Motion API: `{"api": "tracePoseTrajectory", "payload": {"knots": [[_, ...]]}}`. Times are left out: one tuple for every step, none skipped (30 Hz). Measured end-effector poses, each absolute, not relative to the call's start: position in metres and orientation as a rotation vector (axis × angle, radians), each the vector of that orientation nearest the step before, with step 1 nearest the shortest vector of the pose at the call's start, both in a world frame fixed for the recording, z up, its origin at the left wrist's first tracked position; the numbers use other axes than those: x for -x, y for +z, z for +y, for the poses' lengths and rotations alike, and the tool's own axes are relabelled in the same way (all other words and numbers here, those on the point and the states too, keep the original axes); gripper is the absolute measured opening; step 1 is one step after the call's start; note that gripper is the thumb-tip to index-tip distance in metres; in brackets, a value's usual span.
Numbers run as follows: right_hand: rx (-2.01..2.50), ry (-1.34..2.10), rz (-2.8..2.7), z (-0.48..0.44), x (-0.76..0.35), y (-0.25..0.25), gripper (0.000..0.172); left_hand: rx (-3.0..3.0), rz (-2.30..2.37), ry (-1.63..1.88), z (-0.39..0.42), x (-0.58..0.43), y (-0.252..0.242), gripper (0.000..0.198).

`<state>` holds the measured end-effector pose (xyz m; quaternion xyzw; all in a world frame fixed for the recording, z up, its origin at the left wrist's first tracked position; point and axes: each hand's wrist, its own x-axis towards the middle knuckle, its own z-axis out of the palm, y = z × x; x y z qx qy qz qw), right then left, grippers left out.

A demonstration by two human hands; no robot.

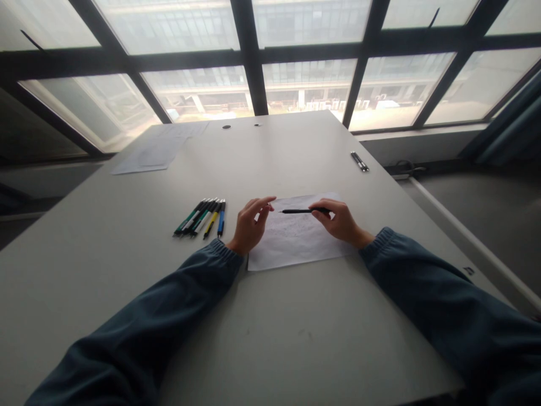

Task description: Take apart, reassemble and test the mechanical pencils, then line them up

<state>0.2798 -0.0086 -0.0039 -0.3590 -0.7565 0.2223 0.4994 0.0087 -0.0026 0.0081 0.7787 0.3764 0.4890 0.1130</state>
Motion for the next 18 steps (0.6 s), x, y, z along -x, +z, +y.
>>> {"api": "tracePoseTrajectory", "payload": {"knots": [[0.869,0.537,-1.828,-0.0086,-0.2795,-0.0038,0.015,-2.296,1.090,1.426,-0.0025,-0.0083,0.0080,0.024],[0.870,0.537,-1.829,-0.0086,-0.2792,-0.0036,0.015,-2.310,1.077,1.412,-0.0024,-0.0081,0.0080,0.024],[0.871,0.539,-1.831,-0.0085,-0.2790,-0.0034,0.016,-2.323,1.067,1.399,-0.0025,-0.0079,0.0081,0.023],[0.871,0.541,-1.836,-0.0084,-0.2788,-0.0032,0.016,-2.339,1.058,1.385,-0.0026,-0.0079,0.0083,0.021],[0.872,0.546,-1.841,-0.0082,-0.2786,-0.0030,0.016,-2.358,1.051,1.373,-0.0026,-0.0080,0.0086,0.019],[0.874,0.552,-1.847,-0.0081,-0.2785,-0.0029,0.017,-2.380,1.043,1.365,-0.0027,-0.0082,0.0089,0.018],[0.873,0.560,-1.854,-0.0080,-0.2784,-0.0028,0.017,-2.401,1.037,1.360,-0.0026,-0.0084,0.0093,0.017],[0.873,0.566,-1.859,-0.0079,-0.2783,-0.0028,0.017,-2.420,1.031,1.355,-0.0023,-0.0086,0.0096,0.016],[0.870,0.570,-1.866,-0.0080,-0.2782,-0.0029,0.017,-2.436,1.024,1.350,-0.0020,-0.0086,0.0097,0.017],[0.865,0.571,-1.872,-0.0080,-0.2782,-0.0030,0.016,-2.448,1.015,1.346,-0.0015,-0.0086,0.0096,0.017],[0.860,0.570,-1.877,-0.0082,-0.2782,-0.0032,0.016,-2.456,1.004,1.340,-0.0011,-0.0085,0.0094,0.018],[0.855,0.567,-1.882,-0.0083,-0.2781,-0.0033,0.015,-2.463,0.993,1.330,-0.0006,-0.0083,0.0090,0.018],[0.851,0.565,-1.886,-0.0084,-0.2782,-0.0034,0.015,-2.468,0.983,1.319,-0.0002,-0.0081,0.0086,0.017],[0.850,0.563,-1.890,-0.0083,-0.2782,-0.0035,0.015,-2.469,0.978,1.309,0.0001,-0.0080,0.0082,0.016],[0.849,0.561,-1.892,-0.0082,-0.2783,-0.0037,0.015,-2.467,0.979,1.304,0.0003,-0.0080,0.0078,0.015],[0.849,0.560,-1.894,-0.0078,-0.2783,-0.0039,0.016,-2.463,0.984,1.303,0.0005,-0.0080,0.0076,0.016],[0.848,0.558,-1.897,-0.0074,-0.2784,-0.0042,0.016,-2.458,0.989,1.306,0.0006,-0.0080,0.0075,0.017],[0.850,0.553,-1.899,-0.0069,-0.2785,-0.0046,0.016,-2.453,0.995,1.311,0.0007,-0.0080,0.0075,0.017]]}}
